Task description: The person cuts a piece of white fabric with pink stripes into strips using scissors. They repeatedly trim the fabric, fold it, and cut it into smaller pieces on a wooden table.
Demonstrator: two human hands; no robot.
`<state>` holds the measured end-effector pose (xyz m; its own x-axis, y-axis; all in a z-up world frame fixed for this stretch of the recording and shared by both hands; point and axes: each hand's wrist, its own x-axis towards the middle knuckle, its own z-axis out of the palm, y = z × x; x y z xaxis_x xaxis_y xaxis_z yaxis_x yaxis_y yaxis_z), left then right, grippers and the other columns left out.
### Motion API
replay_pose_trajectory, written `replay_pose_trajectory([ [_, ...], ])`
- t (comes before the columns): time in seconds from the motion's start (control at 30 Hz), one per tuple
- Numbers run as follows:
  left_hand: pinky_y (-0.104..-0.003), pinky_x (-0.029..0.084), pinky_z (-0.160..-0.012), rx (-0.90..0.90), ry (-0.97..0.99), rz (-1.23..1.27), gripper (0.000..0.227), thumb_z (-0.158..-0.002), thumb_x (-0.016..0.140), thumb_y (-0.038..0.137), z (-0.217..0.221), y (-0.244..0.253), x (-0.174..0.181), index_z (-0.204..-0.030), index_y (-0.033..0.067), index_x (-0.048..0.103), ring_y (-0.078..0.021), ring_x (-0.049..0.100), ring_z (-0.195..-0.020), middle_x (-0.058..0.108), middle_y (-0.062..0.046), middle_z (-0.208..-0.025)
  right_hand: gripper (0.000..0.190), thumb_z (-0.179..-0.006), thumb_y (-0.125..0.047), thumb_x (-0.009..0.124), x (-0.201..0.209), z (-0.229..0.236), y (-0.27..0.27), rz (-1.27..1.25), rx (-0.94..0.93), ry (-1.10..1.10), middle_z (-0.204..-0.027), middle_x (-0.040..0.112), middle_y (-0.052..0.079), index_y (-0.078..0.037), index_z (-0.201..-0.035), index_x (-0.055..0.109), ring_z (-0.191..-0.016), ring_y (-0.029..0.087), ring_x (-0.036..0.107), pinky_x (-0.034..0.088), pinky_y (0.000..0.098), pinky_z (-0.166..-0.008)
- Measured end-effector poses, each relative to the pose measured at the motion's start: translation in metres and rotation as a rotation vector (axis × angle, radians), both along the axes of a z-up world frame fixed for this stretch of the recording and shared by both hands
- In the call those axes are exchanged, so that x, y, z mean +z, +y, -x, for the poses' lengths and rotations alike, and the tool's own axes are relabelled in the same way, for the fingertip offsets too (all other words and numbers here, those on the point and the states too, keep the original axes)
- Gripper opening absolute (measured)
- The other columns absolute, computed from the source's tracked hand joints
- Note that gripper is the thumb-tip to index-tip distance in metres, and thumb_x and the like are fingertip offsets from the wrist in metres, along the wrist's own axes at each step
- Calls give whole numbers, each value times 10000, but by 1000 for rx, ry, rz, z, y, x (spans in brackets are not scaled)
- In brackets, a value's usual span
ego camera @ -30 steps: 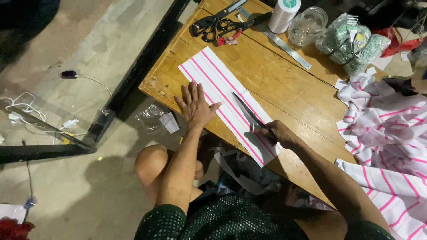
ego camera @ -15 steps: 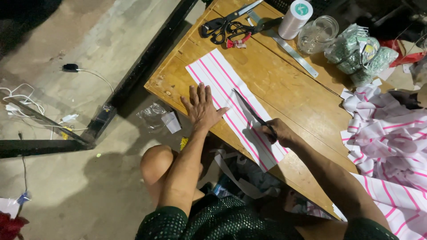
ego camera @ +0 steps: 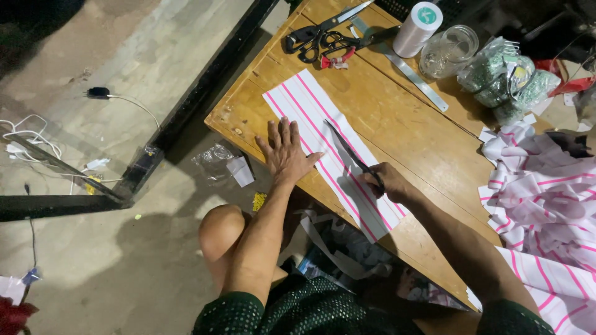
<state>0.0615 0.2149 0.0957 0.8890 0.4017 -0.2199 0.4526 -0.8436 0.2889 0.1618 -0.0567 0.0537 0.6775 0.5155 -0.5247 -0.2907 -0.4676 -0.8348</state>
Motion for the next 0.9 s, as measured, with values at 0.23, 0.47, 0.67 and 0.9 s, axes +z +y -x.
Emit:
replay_pose_trajectory([
  [0.23,-759,-36,-1124,-9,32,2,1063,-874,538,756,-1,1,1,-1641,112,179,-382,-49,-1578,75,-150,-1723,506,-759,-432,842,17,-8,14,55,70,14,-456,512,121,-10,-604,609,-403,221,581,510,308,-368],
  [0.47,-763,-35,-1125,-12,25,-14,1069,-875,540,761,-1,0,1,-1642,107,182,-398,-43,-1575,98,-160,-1719,417,-783,-317,807,17,-16,25,32,90,-20,-449,492,117,-7,-595,601,-407,206,567,501,297,-366],
  [0.67,-759,-23,-1129,-1,16,-8,1061,-874,548,747,-2,0,-3,-1637,107,182,-389,-44,-1575,88,-156,-1719,407,-786,-301,808,30,-15,32,48,128,-32,-447,507,139,11,-601,622,-397,215,575,512,303,-369],
  [0.9,-751,-9,-1123,7,-30,-32,1049,-856,547,762,0,-2,-5,-1617,106,248,-387,16,-1573,152,-161,-1706,366,-768,-282,789,32,-25,45,61,43,59,-487,503,125,14,-634,618,-431,213,576,526,317,-388],
])
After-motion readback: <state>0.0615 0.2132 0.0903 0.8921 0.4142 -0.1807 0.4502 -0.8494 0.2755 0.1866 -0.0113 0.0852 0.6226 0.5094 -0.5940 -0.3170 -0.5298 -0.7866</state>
